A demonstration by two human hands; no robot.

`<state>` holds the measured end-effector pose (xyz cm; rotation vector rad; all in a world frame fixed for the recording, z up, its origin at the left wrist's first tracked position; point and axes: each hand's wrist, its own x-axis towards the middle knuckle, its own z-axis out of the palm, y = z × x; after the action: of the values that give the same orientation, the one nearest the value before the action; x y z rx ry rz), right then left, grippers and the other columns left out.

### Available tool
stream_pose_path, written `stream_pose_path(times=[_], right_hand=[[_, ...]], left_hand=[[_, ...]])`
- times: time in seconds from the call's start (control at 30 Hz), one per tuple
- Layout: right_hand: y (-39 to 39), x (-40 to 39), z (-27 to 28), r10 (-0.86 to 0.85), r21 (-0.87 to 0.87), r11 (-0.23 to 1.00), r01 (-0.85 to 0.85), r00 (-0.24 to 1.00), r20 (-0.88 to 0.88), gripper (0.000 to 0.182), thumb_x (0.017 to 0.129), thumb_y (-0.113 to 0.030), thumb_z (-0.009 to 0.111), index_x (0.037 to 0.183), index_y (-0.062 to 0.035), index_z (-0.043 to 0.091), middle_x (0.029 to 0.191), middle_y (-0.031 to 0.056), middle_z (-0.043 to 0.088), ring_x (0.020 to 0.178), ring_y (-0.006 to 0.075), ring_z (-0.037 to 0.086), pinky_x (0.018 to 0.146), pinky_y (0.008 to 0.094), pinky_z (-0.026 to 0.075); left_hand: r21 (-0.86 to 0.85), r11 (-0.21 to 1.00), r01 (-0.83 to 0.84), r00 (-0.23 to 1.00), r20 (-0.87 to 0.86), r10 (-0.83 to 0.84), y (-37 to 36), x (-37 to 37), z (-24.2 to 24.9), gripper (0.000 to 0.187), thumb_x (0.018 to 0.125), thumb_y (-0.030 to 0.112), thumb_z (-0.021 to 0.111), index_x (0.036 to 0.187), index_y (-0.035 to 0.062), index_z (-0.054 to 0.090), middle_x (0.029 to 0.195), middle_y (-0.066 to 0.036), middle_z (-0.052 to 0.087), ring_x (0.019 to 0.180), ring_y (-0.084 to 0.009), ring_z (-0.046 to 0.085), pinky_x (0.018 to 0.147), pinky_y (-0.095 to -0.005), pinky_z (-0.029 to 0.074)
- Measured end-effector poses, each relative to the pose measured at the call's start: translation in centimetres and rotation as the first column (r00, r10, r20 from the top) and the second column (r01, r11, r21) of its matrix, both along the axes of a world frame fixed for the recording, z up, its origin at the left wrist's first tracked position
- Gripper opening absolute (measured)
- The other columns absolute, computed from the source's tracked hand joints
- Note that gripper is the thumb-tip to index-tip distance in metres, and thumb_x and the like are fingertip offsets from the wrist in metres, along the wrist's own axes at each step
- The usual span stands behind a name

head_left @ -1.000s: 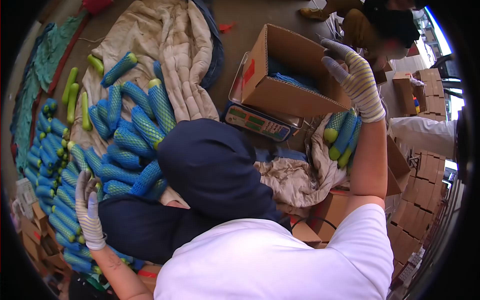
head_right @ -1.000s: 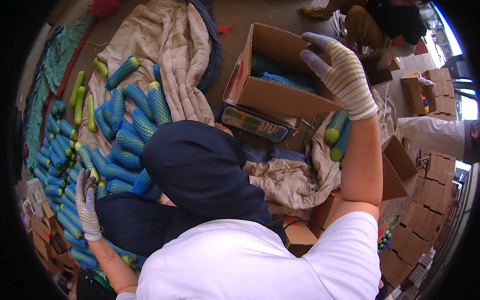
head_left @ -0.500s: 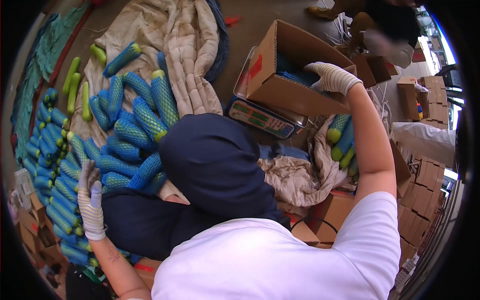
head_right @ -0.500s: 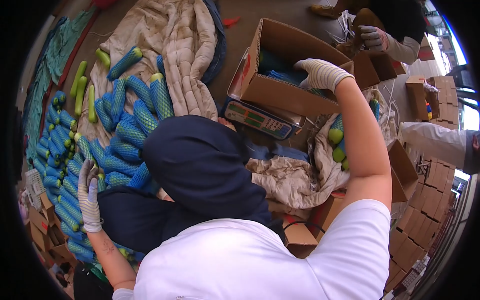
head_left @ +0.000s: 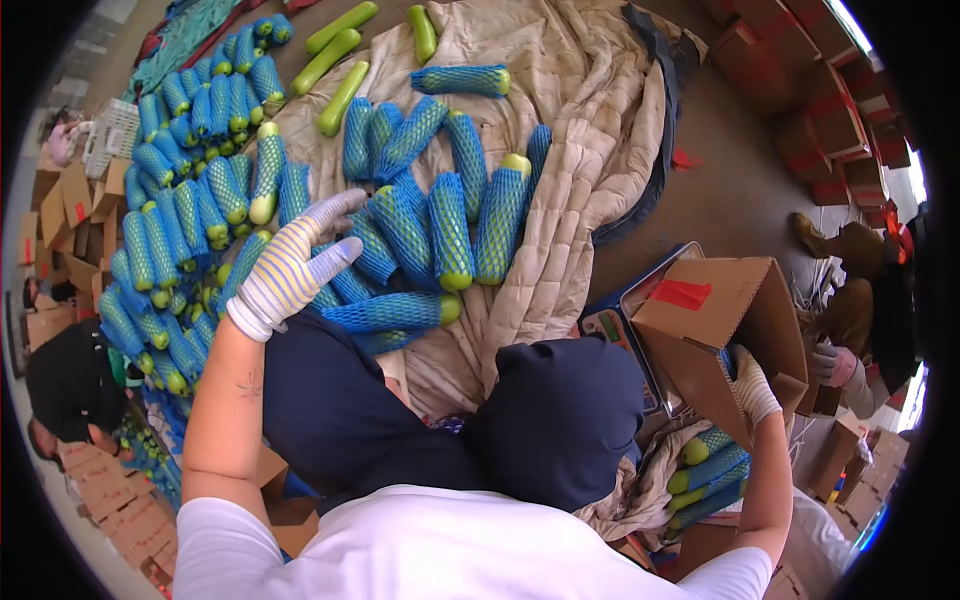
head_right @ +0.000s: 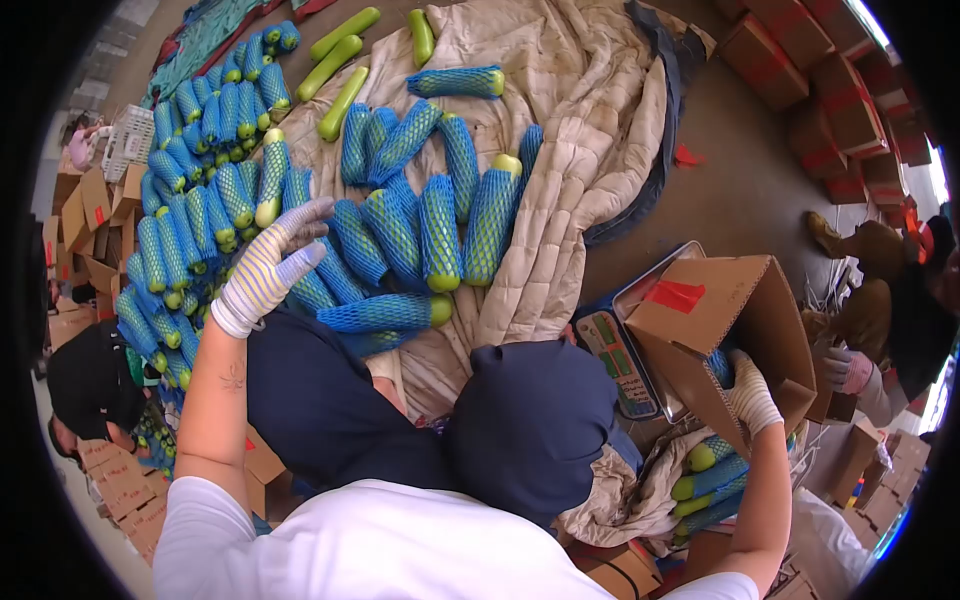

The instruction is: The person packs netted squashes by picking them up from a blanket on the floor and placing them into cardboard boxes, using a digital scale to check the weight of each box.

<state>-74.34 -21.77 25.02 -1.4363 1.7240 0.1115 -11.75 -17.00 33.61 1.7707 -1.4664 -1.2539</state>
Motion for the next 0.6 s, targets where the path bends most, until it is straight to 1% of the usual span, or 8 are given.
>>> stream_pose_path(times=[0.07,0.13,0.23,0.33,0.43,0.5,0.53,0.6], right_hand=[[0.2,0.5,0.5,-0.277,0.1,0.96,0.261,0.934,0.226,0.056,0.072,-0.019,0.076,0.12,-0.0025,0.053,0.119,0.0115,0.057,0.108,0.021,0.05,0.098,0.0314,0.039],[-0.4,1.2,1.3,0.073,0.033,0.997,-0.07,0.989,-0.127,0.065,0.067,-0.024,0.079,0.123,-0.0026,0.052,0.121,0.0154,0.057,0.111,0.0276,0.053,0.098,0.0335,0.041],[-2.0,1.9,0.8,0.372,0.021,0.926,-0.376,0.904,-0.209,0.073,0.063,-0.027,0.081,0.124,-0.0017,0.051,0.123,0.0202,0.055,0.115,0.0351,0.052,0.099,0.0359,0.041],[-2.1,-0.5,-1.3,0.476,0.064,0.877,-0.476,0.842,-0.254,0.078,0.058,-0.026,0.082,0.125,-0.0014,0.051,0.124,0.0231,0.054,0.117,0.0371,0.051,0.1,0.0366,0.04],[-2.5,0.2,-0.8,0.448,0.102,0.894,-0.436,0.872,-0.196,0.084,0.053,-0.028,0.085,0.126,-0.0021,0.05,0.127,0.0229,0.051,0.12,0.0361,0.048,0.102,0.0362,0.039],[-2.1,-0.5,-1.1,0.323,0.138,0.945,-0.298,0.917,-0.232,0.088,0.053,-0.03,0.086,0.127,-0.0023,0.049,0.132,0.0231,0.046,0.123,0.0373,0.044,0.104,0.0369,0.037],[-1.9,-0.8,-1.0,0.408,0.073,0.912,-0.403,0.882,-0.236,0.059,0.073,-0.026,0.069,0.124,-0.0034,0.049,0.125,0.0183,0.054,0.118,0.0326,0.048,0.102,0.0393,0.036],[-1.5,-2.5,-2.1,0.38,0.088,0.925,-0.37,0.905,-0.194,0.075,0.064,-0.03,0.077,0.127,-0.0026,0.047,0.128,0.0209,0.049,0.121,0.0357,0.044,0.104,0.0389,0.035]], left_hand=[[0.027,0.997,-0.074,0.989,-0.129,0.077,-1.3,0.5,-0.8,0.053,0.091,0.025,0.059,0.137,0.0036,0.042,0.13,-0.011,0.051,0.119,-0.021,0.048,0.103,-0.035,0.036],[0.049,0.999,-0.002,0.989,-0.148,0.009,-3.4,-0.2,-2.2,0.054,0.091,0.025,0.059,0.137,0.0034,0.042,0.129,-0.011,0.051,0.118,-0.0208,0.049,0.103,-0.0344,0.037],[0.124,0.962,0.244,0.96,-0.174,-0.221,-7.4,-2.4,-4.9,0.056,0.091,0.029,0.06,0.137,0.0024,0.042,0.128,-0.013,0.053,0.117,-0.0214,0.051,0.101,-0.0333,0.039],[0.151,0.866,0.477,0.854,0.151,-0.497,-10.1,-2.8,-8.1,0.059,0.089,0.044,0.056,0.134,0.0055,0.045,0.126,-0.021,0.055,0.116,-0.0342,0.053,0.099,-0.0374,0.041],[0.155,0.822,0.548,0.744,0.358,-0.564,-10.3,-0.5,-7.9,0.058,0.089,0.042,0.057,0.133,0.0051,0.046,0.125,-0.022,0.055,0.117,-0.0351,0.052,0.1,-0.0378,0.04],[0.18,0.874,0.451,0.824,0.292,-0.485,-9.1,2.4,-7.4,0.057,0.089,0.039,0.057,0.134,0.0052,0.045,0.123,-0.022,0.056,0.116,-0.0335,0.053,0.099,-0.0374,0.041],[0.202,0.911,0.359,0.889,0.224,-0.4,-8.2,4.2,-7.6,0.055,0.09,0.036,0.058,0.134,0.005,0.045,0.123,-0.022,0.056,0.116,-0.0322,0.054,0.099,-0.0372,0.042],[0.252,0.951,0.178,0.964,0.149,-0.22,-6.0,8.2,-8.0,0.053,0.09,0.031,0.059,0.134,0.0048,0.045,0.124,-0.021,0.056,0.115,-0.0292,0.055,0.098,-0.0366,0.043]])
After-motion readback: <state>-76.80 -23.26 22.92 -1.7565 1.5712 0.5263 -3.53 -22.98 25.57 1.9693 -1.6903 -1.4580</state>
